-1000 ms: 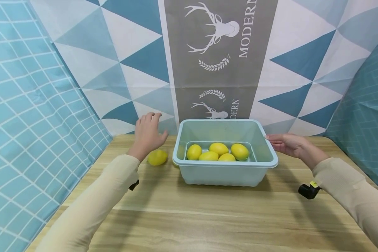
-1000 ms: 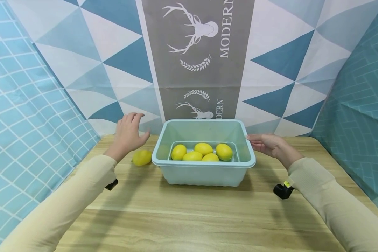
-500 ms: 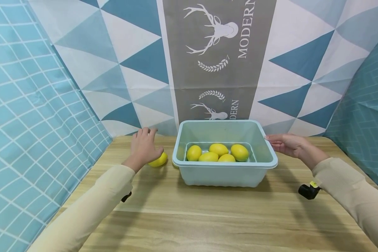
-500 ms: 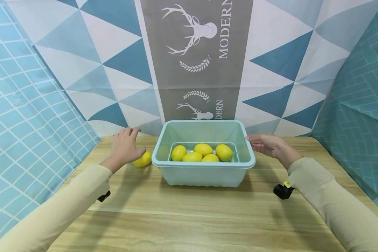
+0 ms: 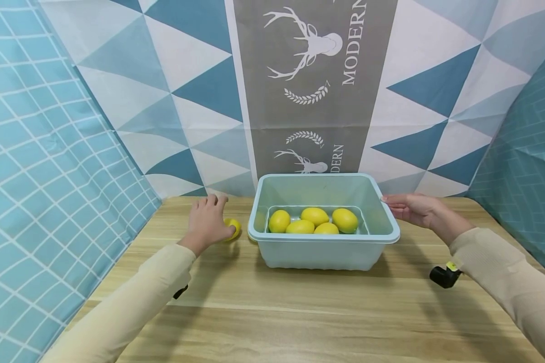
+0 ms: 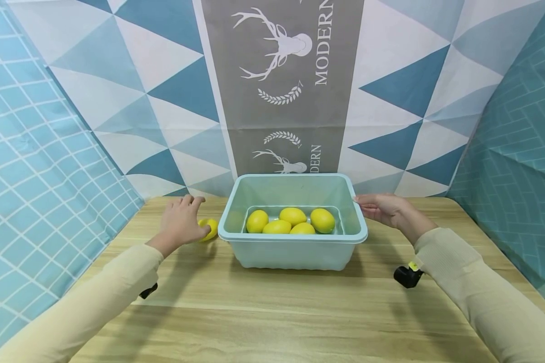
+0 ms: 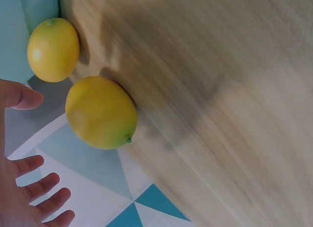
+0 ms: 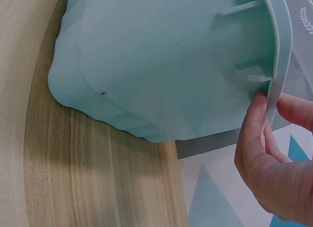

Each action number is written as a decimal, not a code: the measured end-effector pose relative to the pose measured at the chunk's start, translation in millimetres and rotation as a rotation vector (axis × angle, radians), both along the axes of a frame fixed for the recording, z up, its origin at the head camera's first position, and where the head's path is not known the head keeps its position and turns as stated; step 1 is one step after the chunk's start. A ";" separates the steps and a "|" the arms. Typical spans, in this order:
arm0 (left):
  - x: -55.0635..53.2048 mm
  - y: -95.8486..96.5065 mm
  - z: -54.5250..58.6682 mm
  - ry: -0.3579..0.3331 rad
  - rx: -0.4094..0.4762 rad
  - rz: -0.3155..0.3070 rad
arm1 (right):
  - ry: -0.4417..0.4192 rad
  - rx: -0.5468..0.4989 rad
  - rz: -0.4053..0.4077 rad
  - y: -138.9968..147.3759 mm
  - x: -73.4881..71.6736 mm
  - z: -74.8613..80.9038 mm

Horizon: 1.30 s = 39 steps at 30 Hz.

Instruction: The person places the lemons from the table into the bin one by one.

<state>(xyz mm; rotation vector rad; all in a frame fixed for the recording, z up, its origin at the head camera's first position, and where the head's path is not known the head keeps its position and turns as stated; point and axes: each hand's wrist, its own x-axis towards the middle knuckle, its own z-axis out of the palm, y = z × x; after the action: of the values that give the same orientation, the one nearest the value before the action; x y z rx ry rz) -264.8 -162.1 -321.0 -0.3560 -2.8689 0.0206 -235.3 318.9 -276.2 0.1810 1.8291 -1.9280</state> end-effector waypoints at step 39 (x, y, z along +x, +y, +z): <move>-21.6 0.7 -27.4 -0.131 0.008 -0.004 | 0.008 -0.003 0.000 0.6 -0.4 -0.4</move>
<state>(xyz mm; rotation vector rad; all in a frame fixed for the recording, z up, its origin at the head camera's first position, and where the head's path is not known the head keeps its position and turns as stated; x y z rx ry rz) -286.4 -161.4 -348.4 -0.3744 -2.9967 -0.0157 -235.7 319.6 -276.6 0.1727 1.8309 -1.9340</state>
